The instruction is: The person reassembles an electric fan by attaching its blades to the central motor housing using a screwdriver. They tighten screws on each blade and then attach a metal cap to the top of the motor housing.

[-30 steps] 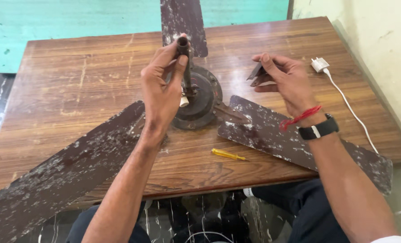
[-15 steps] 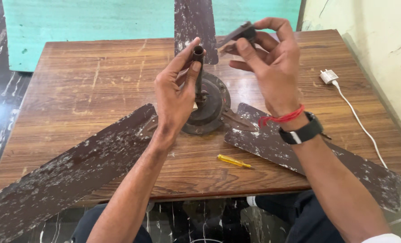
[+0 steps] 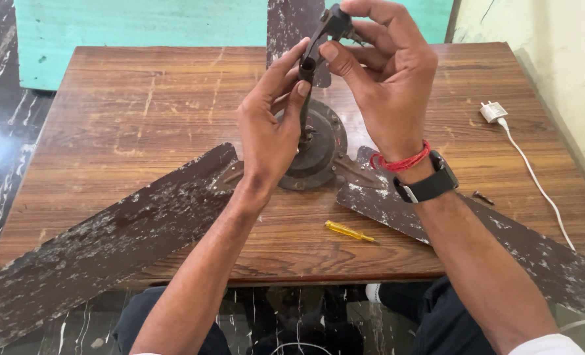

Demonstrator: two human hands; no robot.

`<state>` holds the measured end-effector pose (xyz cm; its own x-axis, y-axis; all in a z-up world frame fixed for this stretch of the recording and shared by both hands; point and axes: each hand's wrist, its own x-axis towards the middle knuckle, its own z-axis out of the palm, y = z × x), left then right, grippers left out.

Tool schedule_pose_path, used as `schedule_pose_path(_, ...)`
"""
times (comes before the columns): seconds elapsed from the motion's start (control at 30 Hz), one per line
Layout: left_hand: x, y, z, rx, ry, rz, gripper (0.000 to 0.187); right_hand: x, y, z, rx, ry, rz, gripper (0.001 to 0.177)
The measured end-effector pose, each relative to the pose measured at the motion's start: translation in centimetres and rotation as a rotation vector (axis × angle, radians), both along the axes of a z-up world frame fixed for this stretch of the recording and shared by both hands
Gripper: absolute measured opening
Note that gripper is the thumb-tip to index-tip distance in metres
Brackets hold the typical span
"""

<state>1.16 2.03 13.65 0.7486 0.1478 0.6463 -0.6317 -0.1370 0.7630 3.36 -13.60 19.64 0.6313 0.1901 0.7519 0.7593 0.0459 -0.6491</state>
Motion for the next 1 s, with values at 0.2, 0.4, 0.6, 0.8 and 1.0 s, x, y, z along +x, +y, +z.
schedule_pose_path(0.2, 0.0, -0.2, -0.1, -0.037, 0.039, -0.008, 0.044, 0.3, 0.1, -0.3, -0.012, -0.012, -0.001, 0.038)
schedule_pose_path(0.4, 0.2, -0.3, -0.3, -0.038, 0.031, 0.023, 0.04, 0.9, -0.3, -1.5, -0.087, -0.018, 0.016, 0.043)
schedule_pose_path(0.6, 0.0, -0.3, -0.3, -0.018, 0.012, 0.037, 0.04, 0.8, -0.3, -1.8, -0.059, 0.017, 0.067, 0.045)
schedule_pose_path(0.8, 0.0, -0.2, -0.3, 0.023, 0.011, 0.071, 0.042, 0.8, -0.3, -1.7, -0.083, 0.047, 0.084, 0.046)
schedule_pose_path(1.0, 0.3, -0.1, -0.6, 0.046, -0.008, 0.088, 0.043, 0.2, -0.1, -1.8, -0.133, -0.028, 0.057, 0.044)
